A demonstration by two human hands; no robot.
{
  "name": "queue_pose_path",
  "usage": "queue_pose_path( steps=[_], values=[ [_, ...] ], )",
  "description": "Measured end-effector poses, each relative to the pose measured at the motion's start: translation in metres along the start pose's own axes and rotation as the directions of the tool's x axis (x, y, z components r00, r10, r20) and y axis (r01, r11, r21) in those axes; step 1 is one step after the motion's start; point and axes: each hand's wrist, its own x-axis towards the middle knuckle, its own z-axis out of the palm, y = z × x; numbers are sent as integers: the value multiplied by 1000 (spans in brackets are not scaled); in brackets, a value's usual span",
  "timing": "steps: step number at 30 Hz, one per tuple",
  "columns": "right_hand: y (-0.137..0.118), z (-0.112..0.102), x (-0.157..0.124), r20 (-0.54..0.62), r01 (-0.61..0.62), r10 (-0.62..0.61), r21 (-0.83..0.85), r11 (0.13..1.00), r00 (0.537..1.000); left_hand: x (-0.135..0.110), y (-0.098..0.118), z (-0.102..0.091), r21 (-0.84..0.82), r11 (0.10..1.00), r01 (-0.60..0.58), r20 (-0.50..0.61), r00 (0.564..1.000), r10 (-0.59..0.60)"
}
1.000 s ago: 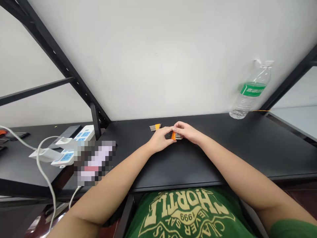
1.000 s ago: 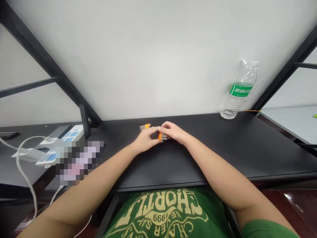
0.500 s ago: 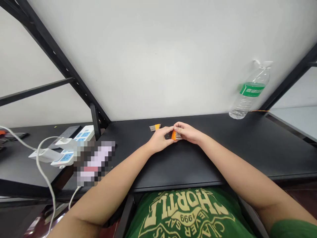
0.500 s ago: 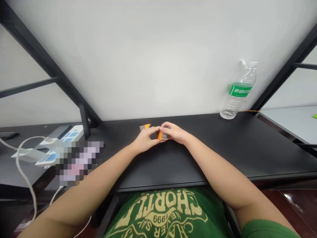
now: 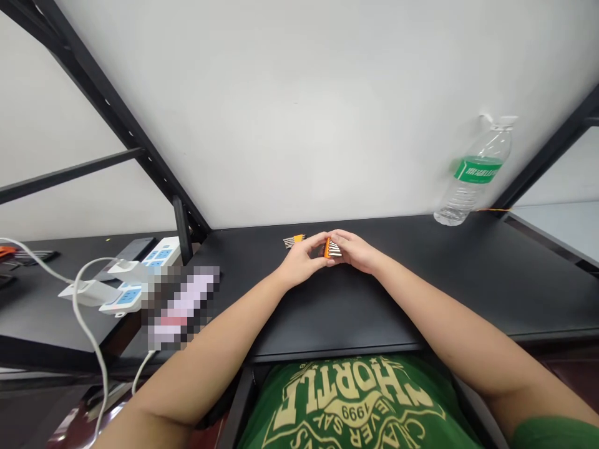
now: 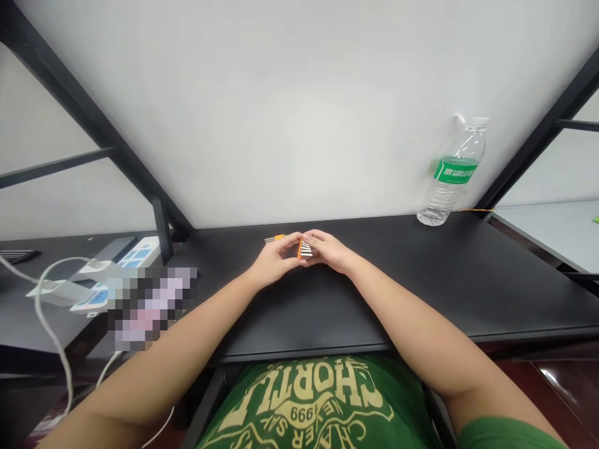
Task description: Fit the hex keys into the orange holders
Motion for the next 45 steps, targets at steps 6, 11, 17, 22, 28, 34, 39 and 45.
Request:
queue_pose_path(
  steps=[6, 11, 17, 22, 28, 34, 39, 45],
  values=[
    [3, -5, 4, -54, -4, -4, -158, 987, 999, 4, -2, -12, -321, 946, 49, -216, 969, -123],
    [10, -6, 9, -81, 110, -216, -661, 743, 973, 8, -2, -31, -452, 891, 38, -335, 919, -209],
    [22, 15, 14, 191, 255, -237, -926, 279, 953, 12, 1, -55, -424, 905, 40, -472, 843, -259],
    [21, 32, 55, 186, 245, -285, -951, 186, 940, 10, -3, -68, -135, 981, 143, -538, 820, -194],
    [19, 37, 95, 254, 268, -167, -961, 69, 953, 5, -17, -80, 401, 860, 317, -453, 884, -114],
    [8, 1, 46, 177, 195, -139, -973, 126, 974, 6, -39, -86, 732, 558, 391, -305, 921, -244],
    [-1, -11, 5, 98, 142, -154, -942, 305, 983, 6, -39, -79, 783, 452, 428, -287, 893, -348],
    [-2, 7, 0, 29, 154, -193, -723, 673, 981, -5, -7, -37, 732, 671, -120, 109, 992, 58]
  ],
)
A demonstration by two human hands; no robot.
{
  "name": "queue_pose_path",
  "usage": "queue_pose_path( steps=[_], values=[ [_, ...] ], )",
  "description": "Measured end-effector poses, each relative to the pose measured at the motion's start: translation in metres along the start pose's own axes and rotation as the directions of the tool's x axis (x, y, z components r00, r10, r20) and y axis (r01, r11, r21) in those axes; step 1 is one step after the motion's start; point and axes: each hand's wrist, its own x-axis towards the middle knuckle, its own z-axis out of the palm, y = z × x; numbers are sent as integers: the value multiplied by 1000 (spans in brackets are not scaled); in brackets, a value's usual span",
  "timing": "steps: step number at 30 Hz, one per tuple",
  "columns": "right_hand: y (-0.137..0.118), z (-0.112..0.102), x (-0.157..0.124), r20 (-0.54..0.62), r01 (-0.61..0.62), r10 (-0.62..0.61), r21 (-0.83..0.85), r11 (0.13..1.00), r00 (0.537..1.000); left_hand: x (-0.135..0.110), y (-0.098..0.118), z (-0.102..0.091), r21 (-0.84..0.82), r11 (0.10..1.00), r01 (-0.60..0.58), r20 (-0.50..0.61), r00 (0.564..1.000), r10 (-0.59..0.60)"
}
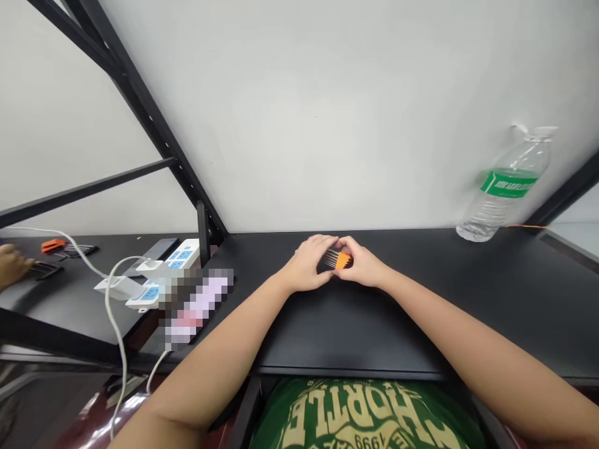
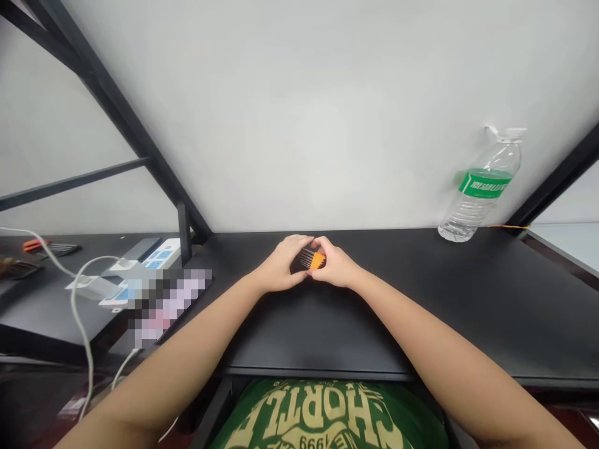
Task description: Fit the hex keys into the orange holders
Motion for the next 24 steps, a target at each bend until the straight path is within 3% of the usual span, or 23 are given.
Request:
queue_pose_path(
  steps=[4, 9, 13, 16, 22, 24],
  values=[
    [2, 2, 1, 31, -39, 33, 200, 979, 999, 4, 23, 9, -188, 982, -7, 59, 998, 18],
    [6, 4, 2, 108, -109, 73, 384, 917, 991, 5, 14, 14, -231, 954, 188, 66, 982, -178],
    [4, 2, 1, 91, -122, 86, 568, 814, 992, 2, 12, 11, -299, 934, 198, 80, 980, -182],
    [4, 0, 1, 51, -149, 152, 641, 753, 987, 2, 16, 11, -279, 943, 181, 95, 982, -161],
    [7, 0, 3, 8, -151, 241, 801, 579, 970, 6, 18, 15, -175, 980, 99, -31, 994, -106],
    [8, 0, 3, 8, -159, 260, 810, 565, 965, 6, 19, 14, -108, 989, 97, -37, 994, -102]
  ],
)
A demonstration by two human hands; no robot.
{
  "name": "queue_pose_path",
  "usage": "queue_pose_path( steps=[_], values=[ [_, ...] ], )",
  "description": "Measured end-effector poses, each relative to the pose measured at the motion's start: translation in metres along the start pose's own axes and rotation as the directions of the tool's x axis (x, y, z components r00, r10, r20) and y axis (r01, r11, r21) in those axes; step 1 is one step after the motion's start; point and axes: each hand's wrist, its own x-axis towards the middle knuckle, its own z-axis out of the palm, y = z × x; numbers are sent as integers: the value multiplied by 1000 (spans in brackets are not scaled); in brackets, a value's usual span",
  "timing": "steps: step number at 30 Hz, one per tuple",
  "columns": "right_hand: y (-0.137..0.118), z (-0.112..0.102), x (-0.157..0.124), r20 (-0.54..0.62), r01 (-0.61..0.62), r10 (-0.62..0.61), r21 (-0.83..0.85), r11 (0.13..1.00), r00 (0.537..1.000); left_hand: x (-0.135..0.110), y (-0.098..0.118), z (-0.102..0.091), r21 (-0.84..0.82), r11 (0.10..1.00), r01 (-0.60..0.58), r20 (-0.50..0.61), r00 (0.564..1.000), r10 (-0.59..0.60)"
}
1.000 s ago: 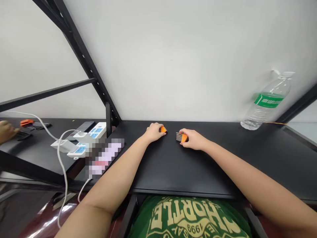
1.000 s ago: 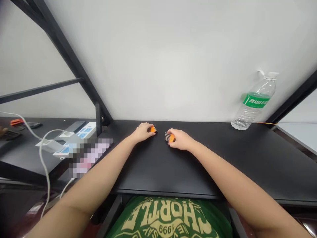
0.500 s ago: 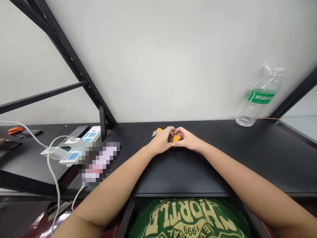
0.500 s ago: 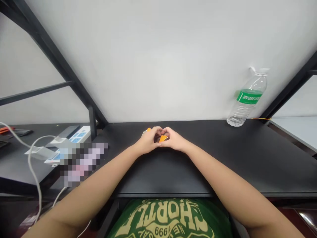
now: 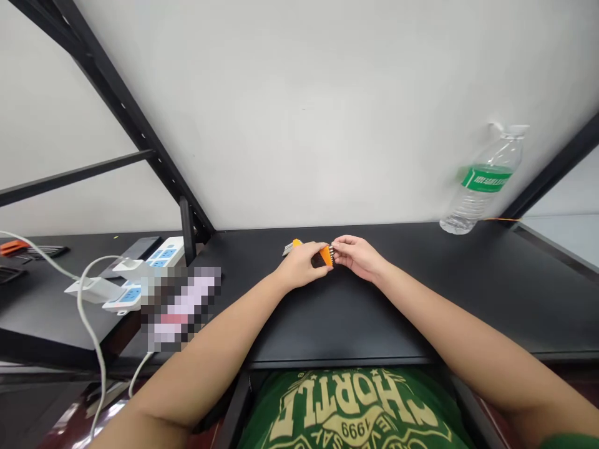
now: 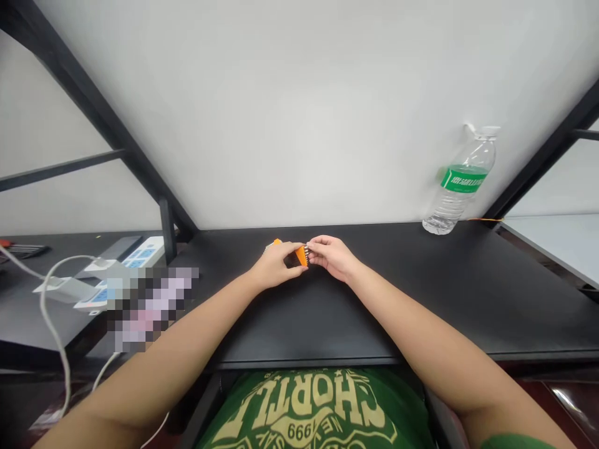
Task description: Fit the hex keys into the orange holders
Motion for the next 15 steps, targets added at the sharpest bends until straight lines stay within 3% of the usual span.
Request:
queue_pose_path(
  steps=[4, 9, 11, 15],
  values=[
    [-3, 1, -2, 51, 7, -1, -128, 992, 999, -1, 7, -7, 125, 992, 29, -27, 999, -26],
    [-4, 4, -6, 93, 19, 8, -280, 960, 996, -2, 12, -10, 92, 994, 51, -2, 999, -51],
    [-2, 3, -5, 48, 13, 3, -328, 945, 999, -1, 10, -10, 107, 993, 57, 24, 998, -60],
    [-1, -7, 0, -150, 34, -114, -454, 890, 982, 1, 0, -14, 157, 983, 95, 78, 991, -108]
  ],
)
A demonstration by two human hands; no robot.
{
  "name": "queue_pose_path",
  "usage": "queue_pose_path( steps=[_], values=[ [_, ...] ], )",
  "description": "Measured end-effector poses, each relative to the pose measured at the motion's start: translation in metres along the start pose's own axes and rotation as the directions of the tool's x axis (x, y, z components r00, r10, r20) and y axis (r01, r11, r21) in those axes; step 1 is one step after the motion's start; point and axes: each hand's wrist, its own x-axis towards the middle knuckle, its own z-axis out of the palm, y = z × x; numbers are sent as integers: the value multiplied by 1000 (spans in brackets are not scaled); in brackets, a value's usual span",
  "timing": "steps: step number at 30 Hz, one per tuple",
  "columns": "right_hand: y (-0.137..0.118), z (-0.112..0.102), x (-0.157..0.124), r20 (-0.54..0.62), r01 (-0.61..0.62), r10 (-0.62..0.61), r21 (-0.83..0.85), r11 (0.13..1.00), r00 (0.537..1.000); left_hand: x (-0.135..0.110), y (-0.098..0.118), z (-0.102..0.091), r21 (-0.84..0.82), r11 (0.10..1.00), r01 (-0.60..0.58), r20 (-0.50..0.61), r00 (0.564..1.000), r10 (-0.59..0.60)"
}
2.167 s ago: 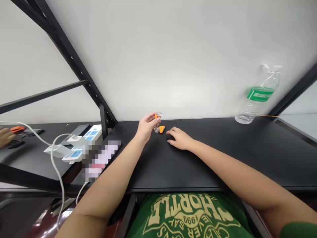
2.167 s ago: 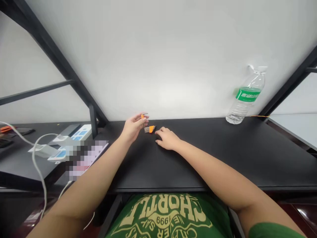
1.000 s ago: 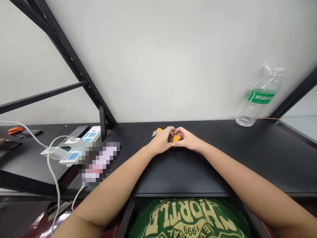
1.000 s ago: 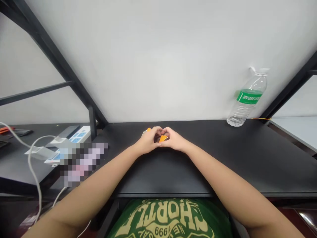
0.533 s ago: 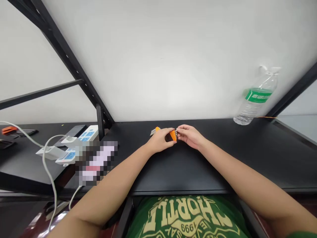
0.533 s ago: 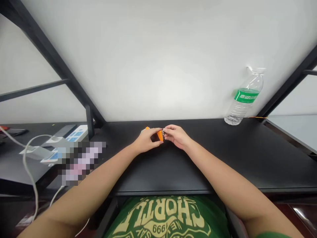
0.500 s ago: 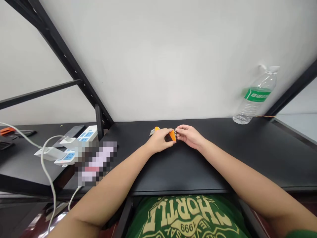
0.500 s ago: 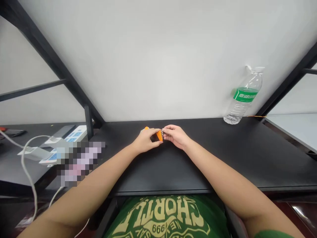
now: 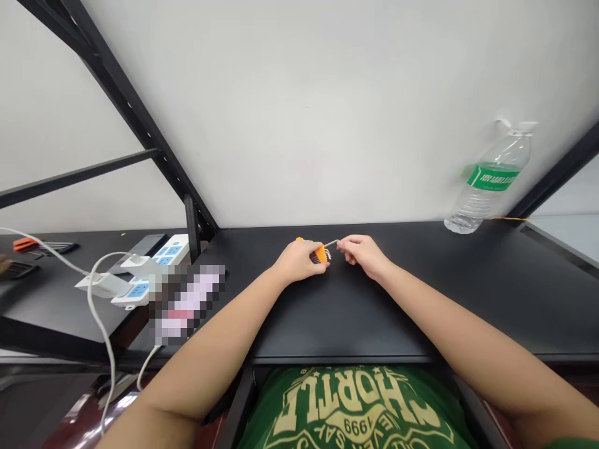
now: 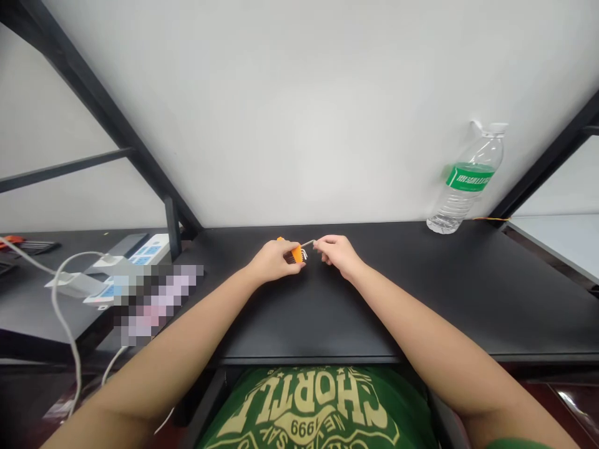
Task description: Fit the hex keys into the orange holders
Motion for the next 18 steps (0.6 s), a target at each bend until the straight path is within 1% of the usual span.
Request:
queue_pose_path(
  steps=[2, 4, 7, 9, 10, 11, 12, 13, 14, 15, 16, 18],
  values=[
    [2, -8, 4, -57, 0, -9, -155, 988, 998, 0, -5, -2, 22, 1000, 20, 31, 999, -21],
    [3, -17, 8, -69, -13, -13, -372, 928, 998, 0, -8, -4, 45, 999, 23, 57, 998, -25],
    [3, -27, 10, -48, -4, -38, -662, 750, 998, 0, -7, -4, 43, 999, 5, 68, 998, -8],
    [1, -29, 9, -36, 37, -101, -772, 635, 994, 0, -5, -3, 20, 1000, -8, 57, 998, 6],
    [0, -28, 8, -24, 72, -149, -794, 604, 988, -1, -3, -3, 10, 1000, -12, 53, 999, 12],
    [-2, -26, 5, -4, 118, -194, -785, 608, 981, -1, -1, -2, 2, 1000, -16, 50, 999, 16],
    [-4, -21, 2, 32, 169, -218, -743, 647, 975, -1, 0, -2, -4, 1000, -22, 50, 999, 22],
    [-6, -16, -1, 83, 217, -220, -673, 707, 972, -2, 2, -1, -9, 1000, -29, 51, 998, 29],
    [-7, -10, -4, 136, 238, -195, -579, 780, 971, -2, 3, -1, -14, 999, -37, 52, 998, 38],
    [-9, -3, -8, 190, 223, -148, -483, 847, 971, -2, 4, -1, -18, 999, -46, 52, 998, 47],
    [-10, 3, -10, 216, 192, -108, -420, 887, 970, -3, 5, -1, -20, 998, -55, 54, 997, 56],
    [-10, 12, -14, 205, 133, -60, -364, 922, 977, -3, 6, -1, -17, 997, -73, 65, 995, 74]
  ],
)
